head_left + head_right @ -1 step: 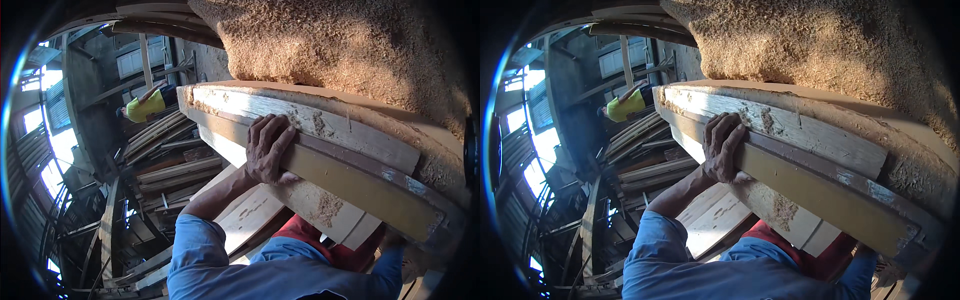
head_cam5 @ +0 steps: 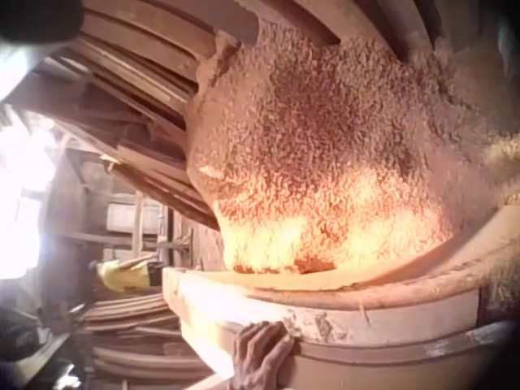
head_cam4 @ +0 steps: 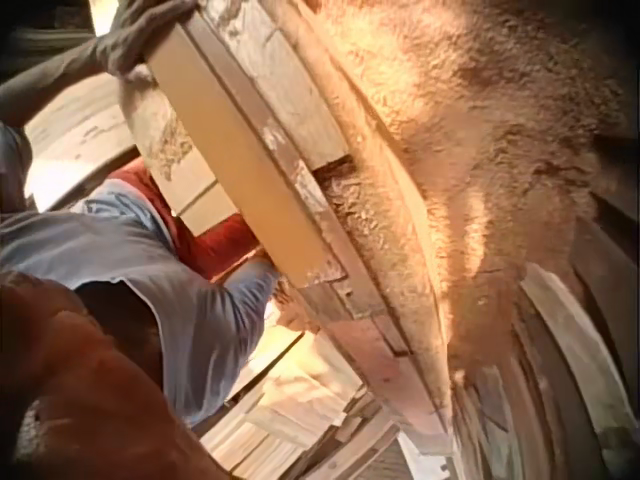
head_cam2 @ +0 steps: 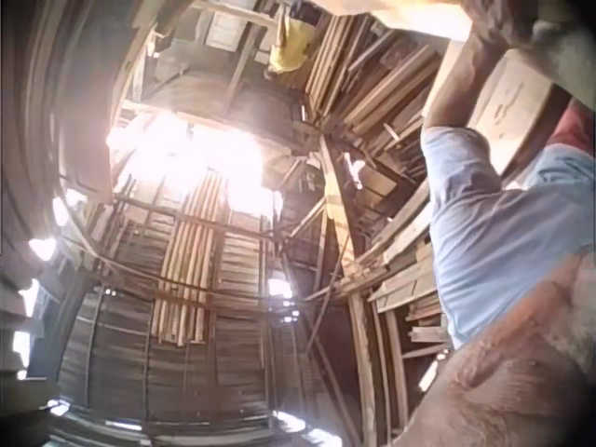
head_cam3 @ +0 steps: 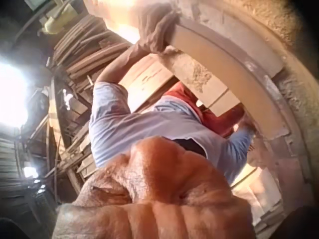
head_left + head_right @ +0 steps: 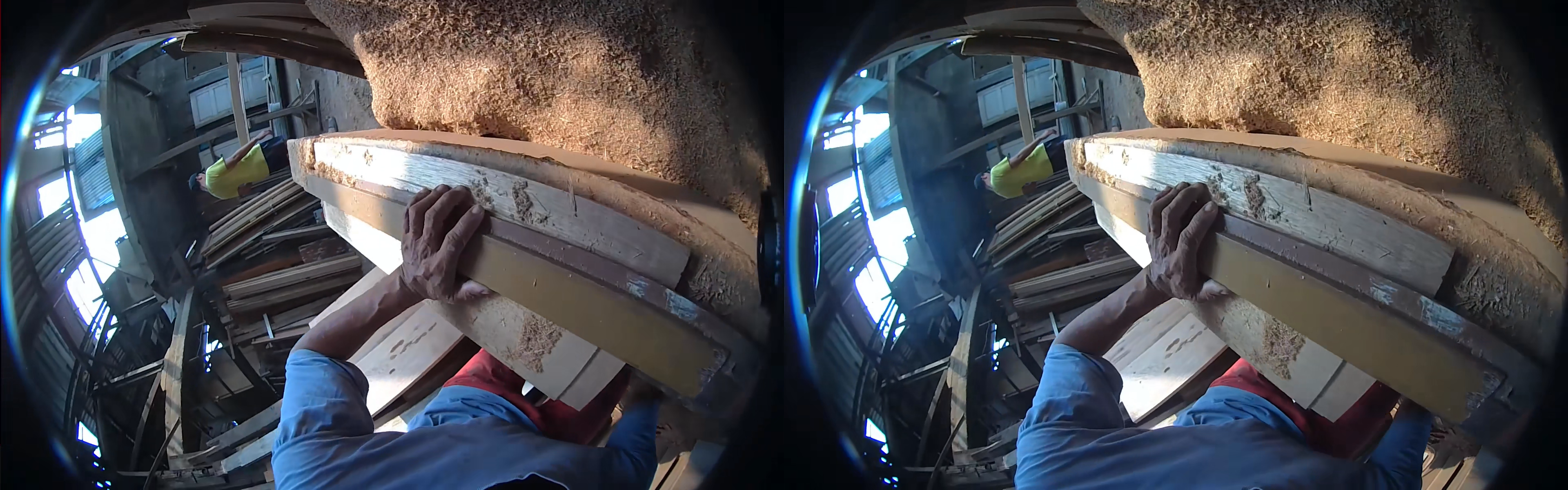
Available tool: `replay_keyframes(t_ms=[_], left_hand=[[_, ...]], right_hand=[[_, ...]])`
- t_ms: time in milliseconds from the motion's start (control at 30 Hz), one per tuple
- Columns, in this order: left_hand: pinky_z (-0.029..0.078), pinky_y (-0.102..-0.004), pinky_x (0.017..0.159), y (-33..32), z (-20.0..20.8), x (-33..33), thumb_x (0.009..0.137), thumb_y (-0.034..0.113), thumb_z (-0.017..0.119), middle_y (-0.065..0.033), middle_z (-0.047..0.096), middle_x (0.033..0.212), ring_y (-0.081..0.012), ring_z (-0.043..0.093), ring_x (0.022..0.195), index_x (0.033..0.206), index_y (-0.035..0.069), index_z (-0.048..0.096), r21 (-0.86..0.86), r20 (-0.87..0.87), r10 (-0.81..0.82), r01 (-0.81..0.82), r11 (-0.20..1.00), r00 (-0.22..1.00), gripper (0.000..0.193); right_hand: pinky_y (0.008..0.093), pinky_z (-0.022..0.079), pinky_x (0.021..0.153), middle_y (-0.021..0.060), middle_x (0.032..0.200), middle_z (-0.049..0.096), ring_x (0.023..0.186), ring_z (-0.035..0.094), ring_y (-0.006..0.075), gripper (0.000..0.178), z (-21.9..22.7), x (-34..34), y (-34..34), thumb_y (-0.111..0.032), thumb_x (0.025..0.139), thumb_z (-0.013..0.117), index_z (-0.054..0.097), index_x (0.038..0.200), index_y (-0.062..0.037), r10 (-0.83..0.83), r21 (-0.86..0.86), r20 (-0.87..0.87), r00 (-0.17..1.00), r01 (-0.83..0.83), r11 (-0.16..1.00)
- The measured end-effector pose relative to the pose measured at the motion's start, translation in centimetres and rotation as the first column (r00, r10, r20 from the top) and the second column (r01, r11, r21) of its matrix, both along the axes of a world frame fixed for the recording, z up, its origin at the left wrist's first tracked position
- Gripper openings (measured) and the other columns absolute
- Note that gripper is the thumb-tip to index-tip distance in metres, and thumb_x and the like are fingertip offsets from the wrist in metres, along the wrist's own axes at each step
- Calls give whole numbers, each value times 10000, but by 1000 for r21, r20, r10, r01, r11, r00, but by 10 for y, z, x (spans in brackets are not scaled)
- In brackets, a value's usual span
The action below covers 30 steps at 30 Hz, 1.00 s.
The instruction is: The person sands a piece of wood using a power sander, moving it back and forth along the surface. They pick up and handle different wood planks, placing them on a worktable to continue the sanding process.
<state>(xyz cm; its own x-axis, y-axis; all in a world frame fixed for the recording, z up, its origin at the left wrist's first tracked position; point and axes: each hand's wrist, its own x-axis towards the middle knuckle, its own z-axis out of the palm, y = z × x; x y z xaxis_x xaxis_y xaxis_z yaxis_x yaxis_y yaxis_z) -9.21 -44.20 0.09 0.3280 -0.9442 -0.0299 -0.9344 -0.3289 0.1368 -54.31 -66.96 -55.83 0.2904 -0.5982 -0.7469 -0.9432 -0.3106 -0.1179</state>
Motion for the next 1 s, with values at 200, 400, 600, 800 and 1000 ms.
replay_keyframes(t_ms=[200, 400, 600, 800, 1000], left_hand=[[354, -642, 1104, 8, 1, 2, 861, 847, 526, -271, 528, 1417, -473, 506, 1293, 1453, 55, 575, 21, -3, 37, -37, 999, 999, 990], [340, -614, 1122, 6, 8, 5, 840, 817, 608, -232, 491, 1450, -450, 468, 1328, 1476, 83, 545, 25, -44, 33, -32, 999, 998, 973], [314, -603, 1144, 17, 9, 3, 852, 798, 602, -213, 490, 1433, -430, 448, 1342, 1496, 93, 513, -89, -95, 58, -67, 994, 994, 958], [233, -617, 1217, 27, 13, 0, 840, 745, 651, -240, 417, 1532, -446, 375, 1432, 1537, 80, 452, -175, -181, 104, -136, 975, 978, 984], [106, -639, 1277, 76, -37, -15, 861, 709, 661, -295, 226, 1679, -495, 160, 1572, 1620, 37, 300, -325, 18, 239, -221, 920, 971, 1076]], right_hand=[[464, 583, 697, 127, 905, 741, 801, 719, 296, 454, 51, -11, -3, -430, 922, 699, 696, 1207, -77, -25, -26, -36, 999, 24, 999], [456, 582, 667, 120, 881, 738, 768, 718, 280, 510, 154, -30, 11, -452, 911, 707, 668, 1249, -71, -79, -49, -33, 996, 77, 996], [449, 580, 638, 113, 856, 735, 735, 717, 265, 569, 274, -15, 44, -473, 901, 714, 640, 1290, -65, -62, 18, -43, 997, 63, 998], [441, 579, 608, 106, 831, 732, 702, 716, 249, 630, 408, 80, 98, -495, 890, 721, 612, 1332, -59, 82, 281, -28, 996, -71, 957], [400, 574, 591, 123, 802, 709, 653, 702, 238, 825, 535, 196, 168, -524, 920, 701, 413, 1531, -49, 335, 562, 54, 941, -306, 769]])
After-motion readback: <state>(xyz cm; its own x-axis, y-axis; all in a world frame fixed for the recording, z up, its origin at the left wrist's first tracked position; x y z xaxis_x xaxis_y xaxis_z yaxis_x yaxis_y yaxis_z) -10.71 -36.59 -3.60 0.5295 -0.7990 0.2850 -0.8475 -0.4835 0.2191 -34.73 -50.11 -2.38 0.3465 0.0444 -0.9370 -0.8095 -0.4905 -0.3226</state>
